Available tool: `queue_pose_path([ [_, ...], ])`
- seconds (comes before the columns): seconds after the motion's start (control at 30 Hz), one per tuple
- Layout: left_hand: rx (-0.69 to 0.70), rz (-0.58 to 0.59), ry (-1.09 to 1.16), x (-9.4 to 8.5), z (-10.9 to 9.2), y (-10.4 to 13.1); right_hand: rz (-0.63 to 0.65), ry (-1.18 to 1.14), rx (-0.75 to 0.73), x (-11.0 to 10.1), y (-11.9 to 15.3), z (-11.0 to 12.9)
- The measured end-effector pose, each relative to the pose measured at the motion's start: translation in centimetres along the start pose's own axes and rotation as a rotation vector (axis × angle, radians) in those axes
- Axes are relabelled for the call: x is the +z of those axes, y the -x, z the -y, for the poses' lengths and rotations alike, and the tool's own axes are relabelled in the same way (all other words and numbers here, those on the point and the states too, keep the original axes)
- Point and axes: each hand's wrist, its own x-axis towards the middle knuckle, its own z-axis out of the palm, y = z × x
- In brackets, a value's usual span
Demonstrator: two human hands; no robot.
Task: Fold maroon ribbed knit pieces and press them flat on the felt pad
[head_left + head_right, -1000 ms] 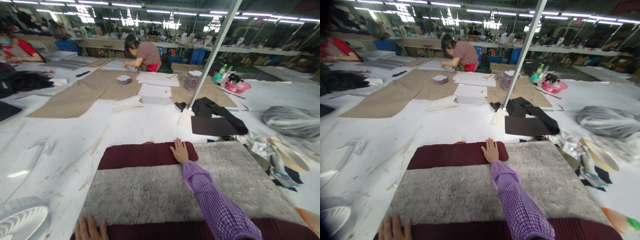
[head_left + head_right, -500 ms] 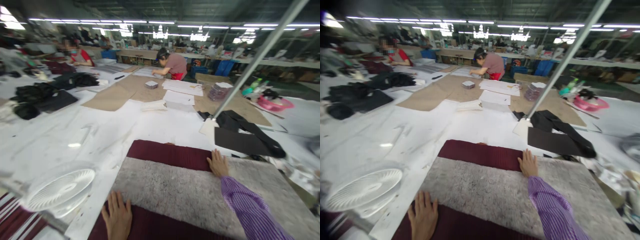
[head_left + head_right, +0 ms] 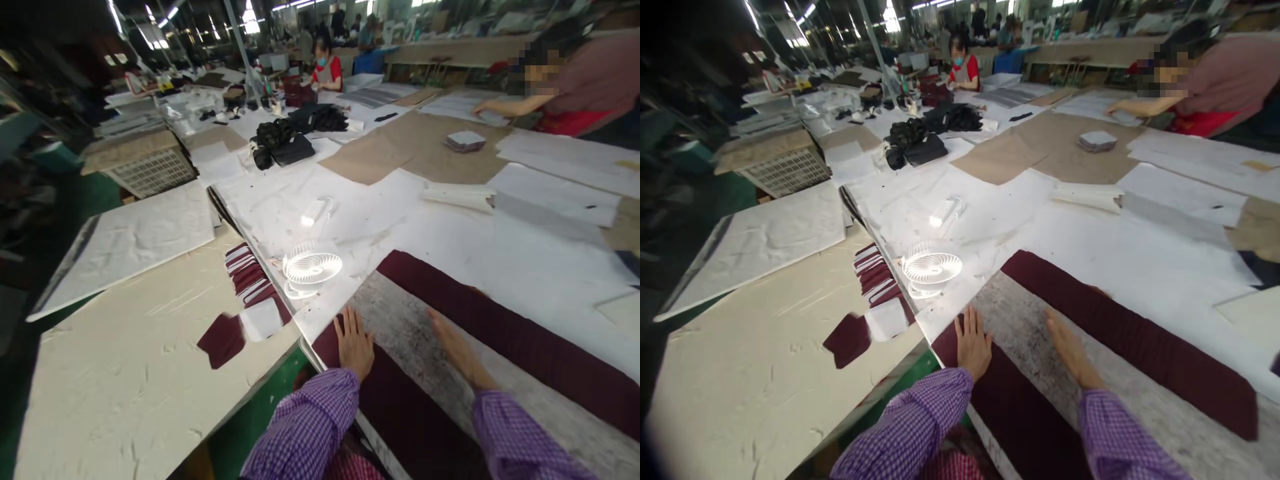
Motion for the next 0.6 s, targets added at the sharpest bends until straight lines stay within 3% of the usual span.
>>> queue_pose_path([
  [0.13, -0.007, 0.036, 0.12, -1.1, 0.4, 0.3, 0.188, -0.21, 0.122, 6.9, 6.4, 6.7],
  [0.23, -0.017, 0.061, 0.214, -1.9, 0.9, 0.2, 0.215, -0.261, 0.214, 10.2, 9.3, 8.3],
  [0.4, -0.077, 0.127, 0.418, -3.2, 2.1, 0.0, 0.22, -0.095, 0.282, 11.1, 8.7, 9.5],
  [0.6, -0.024, 0.233, 0.601, -5.6, 4.3, -1.0, 0.187, 0.18, 0.338, 12.3, 7.8, 12.3],
])
